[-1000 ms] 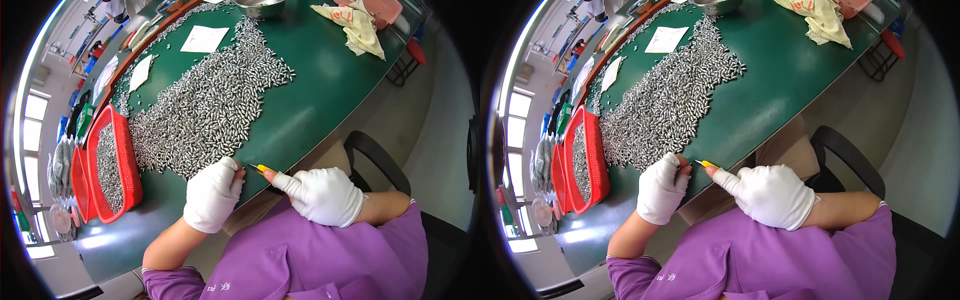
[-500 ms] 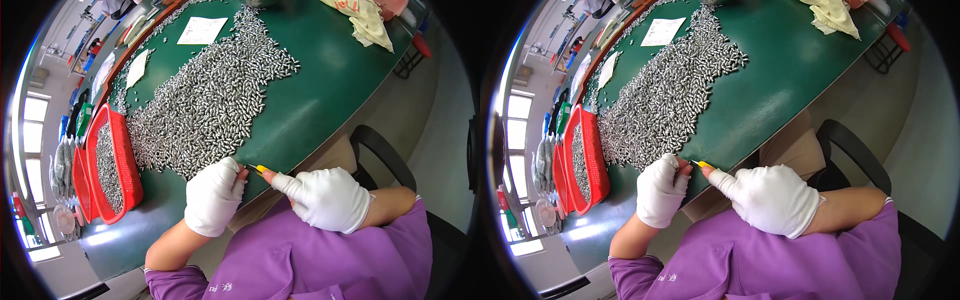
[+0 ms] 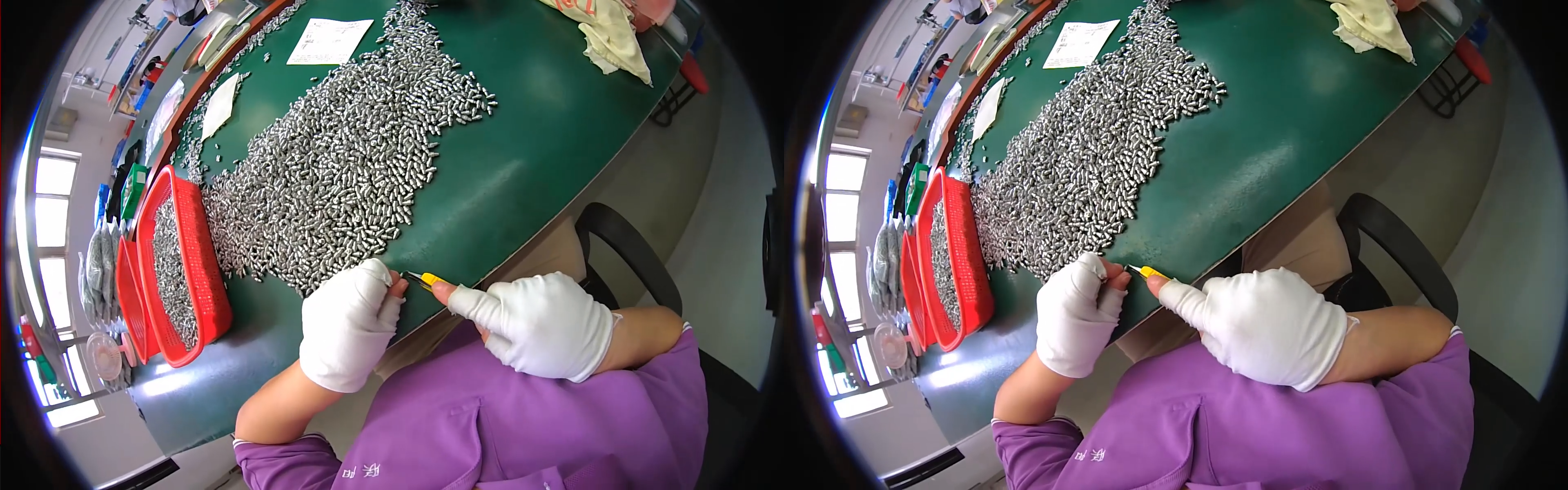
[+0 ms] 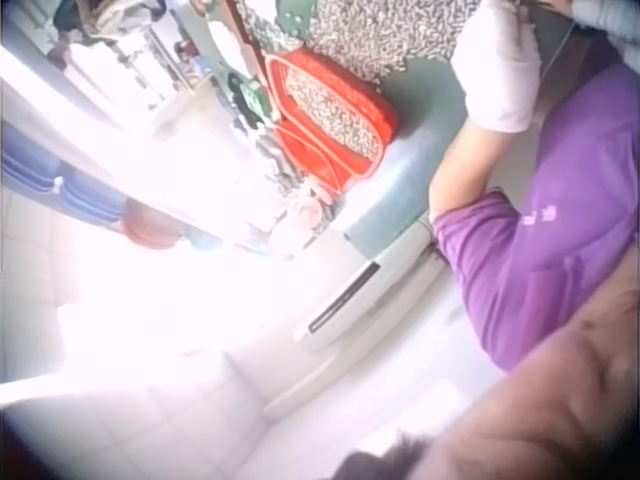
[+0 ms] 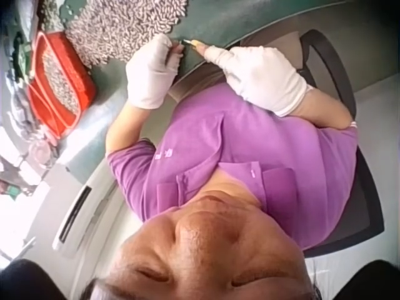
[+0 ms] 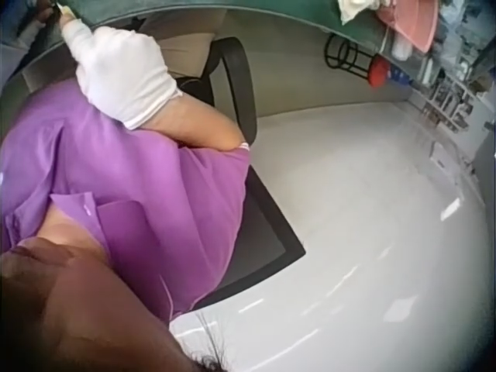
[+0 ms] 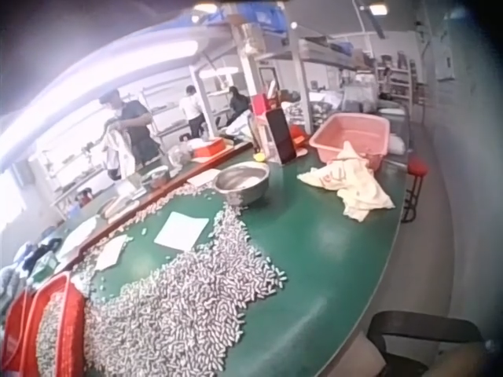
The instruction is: Sorting through small silver-colored metal components on a factory workbench.
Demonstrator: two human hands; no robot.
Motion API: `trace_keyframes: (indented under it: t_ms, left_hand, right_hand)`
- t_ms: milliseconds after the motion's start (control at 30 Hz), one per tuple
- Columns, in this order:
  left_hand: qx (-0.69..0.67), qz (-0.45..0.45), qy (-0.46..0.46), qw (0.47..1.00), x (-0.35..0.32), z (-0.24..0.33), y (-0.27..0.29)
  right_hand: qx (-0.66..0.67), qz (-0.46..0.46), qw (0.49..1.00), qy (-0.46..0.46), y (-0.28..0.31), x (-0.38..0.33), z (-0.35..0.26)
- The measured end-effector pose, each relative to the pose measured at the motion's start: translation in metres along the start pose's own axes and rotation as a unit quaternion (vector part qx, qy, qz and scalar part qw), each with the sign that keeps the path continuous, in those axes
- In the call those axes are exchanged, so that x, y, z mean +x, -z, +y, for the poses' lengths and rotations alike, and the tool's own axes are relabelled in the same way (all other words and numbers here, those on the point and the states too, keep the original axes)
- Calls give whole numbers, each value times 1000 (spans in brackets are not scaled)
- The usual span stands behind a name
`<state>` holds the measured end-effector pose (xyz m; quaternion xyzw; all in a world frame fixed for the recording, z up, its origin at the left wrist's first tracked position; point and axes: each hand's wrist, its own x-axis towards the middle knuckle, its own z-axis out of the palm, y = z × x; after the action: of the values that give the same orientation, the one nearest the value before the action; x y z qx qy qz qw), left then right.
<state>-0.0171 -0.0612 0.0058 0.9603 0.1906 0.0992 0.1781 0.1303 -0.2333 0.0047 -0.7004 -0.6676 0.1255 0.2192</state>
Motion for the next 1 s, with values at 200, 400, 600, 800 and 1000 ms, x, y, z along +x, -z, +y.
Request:
trace_keyframes:
  t_ms: [200,400,600,800,1000]
  left_hand:
    - [-17,0,-12,1000,1,-1,2]
    - [-44,-8,-4,999,1,-4,3]
    - [-291,166,76,939,0,-15,22]
    - [-659,210,152,706,24,-50,35]
    - [-767,190,177,587,23,-61,31]
  right_hand:
    - [45,-47,998,9,15,13,5]
    - [30,-61,998,-19,11,8,0]
    - [464,88,863,-182,7,-1,13]
    - [726,13,687,-27,-9,52,-10]
    - [503,-28,862,-58,-18,68,2]
